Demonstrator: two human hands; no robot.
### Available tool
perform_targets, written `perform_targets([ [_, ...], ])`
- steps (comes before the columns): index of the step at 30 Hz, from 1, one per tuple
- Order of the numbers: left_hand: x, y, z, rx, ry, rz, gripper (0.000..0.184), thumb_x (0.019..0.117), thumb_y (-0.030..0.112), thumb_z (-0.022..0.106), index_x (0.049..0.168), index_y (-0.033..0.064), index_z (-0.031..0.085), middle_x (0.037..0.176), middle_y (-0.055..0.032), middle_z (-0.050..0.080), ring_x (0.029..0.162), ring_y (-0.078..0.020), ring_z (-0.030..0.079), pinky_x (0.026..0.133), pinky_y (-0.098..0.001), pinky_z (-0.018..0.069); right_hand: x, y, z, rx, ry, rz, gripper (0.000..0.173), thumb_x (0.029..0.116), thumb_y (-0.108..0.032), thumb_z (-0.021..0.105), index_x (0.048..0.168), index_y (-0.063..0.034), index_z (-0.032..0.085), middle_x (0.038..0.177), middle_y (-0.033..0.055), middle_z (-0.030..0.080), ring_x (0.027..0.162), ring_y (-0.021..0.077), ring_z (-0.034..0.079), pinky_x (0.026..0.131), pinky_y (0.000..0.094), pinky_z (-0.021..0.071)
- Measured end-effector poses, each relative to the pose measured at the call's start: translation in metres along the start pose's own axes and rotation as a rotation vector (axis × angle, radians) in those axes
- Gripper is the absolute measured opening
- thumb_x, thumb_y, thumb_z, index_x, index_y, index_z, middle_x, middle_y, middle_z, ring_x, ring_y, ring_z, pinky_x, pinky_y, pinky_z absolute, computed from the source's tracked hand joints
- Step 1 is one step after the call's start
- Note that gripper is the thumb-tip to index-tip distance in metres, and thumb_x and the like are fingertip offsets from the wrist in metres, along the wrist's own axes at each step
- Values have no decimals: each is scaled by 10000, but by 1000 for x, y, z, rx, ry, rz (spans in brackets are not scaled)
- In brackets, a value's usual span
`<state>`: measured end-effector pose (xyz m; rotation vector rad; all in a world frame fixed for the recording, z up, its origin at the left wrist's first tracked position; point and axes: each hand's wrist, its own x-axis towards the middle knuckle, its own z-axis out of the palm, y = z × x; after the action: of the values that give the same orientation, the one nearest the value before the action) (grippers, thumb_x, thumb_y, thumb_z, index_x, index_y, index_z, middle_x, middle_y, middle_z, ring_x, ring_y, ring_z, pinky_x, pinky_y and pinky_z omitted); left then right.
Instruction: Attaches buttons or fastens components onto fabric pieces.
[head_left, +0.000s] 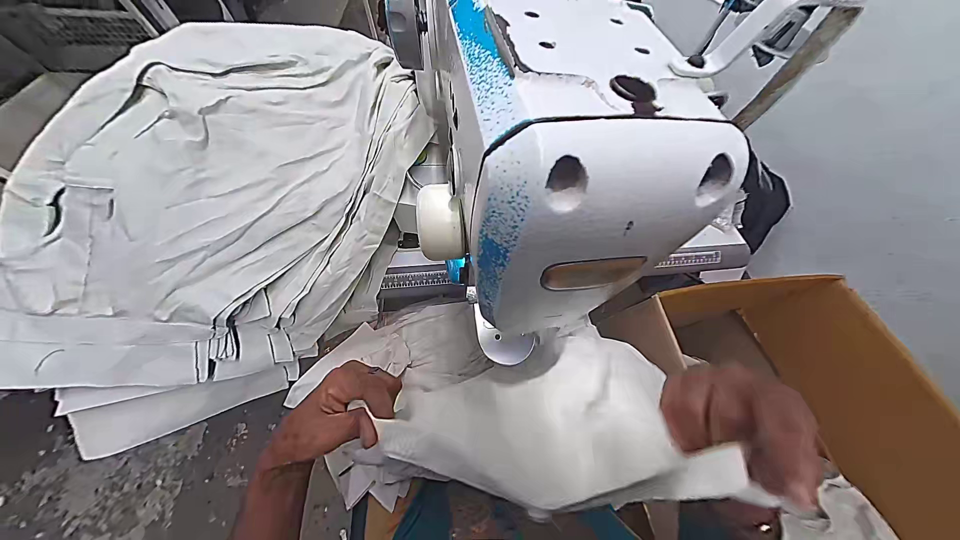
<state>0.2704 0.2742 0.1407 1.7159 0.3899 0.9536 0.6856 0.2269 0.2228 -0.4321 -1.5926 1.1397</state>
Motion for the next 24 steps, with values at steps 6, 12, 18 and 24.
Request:
perform_targets([
  [6,76,4,49,167,272,-472,174,995,245,607,872,130,649,771,127,599,711,68,563,683,-152,493,16,46,-82,-1178,258,604,227,1015,-162,583,1162,-15,676,916,157,701,795,299,671,714,530,520],
  [12,93,-4,52,180,285,-429,107,972,186,625,890,139,675,781,143,642,736,83,599,703,-140,512,42,60,-3,-1065,142,149,176,982,-186,648,1030,-57,757,997,77,738,934,153,704,854,336,583],
  [18,87,-2,49,183,242,-435,131,976,221,627,884,140,674,770,137,630,714,76,585,678,-138,493,64,78,41,-886,-73,53,190,929,-251,727,943,-64,754,923,74,735,873,128,687,799,285,556],
  [24,85,1,48,193,223,-482,167,986,249,616,853,154,650,703,144,590,646,72,553,624,-144,465,72,75,46,-1024,-116,66,210,937,-252,694,863,-64,754,853,73,737,799,186,708,709,358,570],
])
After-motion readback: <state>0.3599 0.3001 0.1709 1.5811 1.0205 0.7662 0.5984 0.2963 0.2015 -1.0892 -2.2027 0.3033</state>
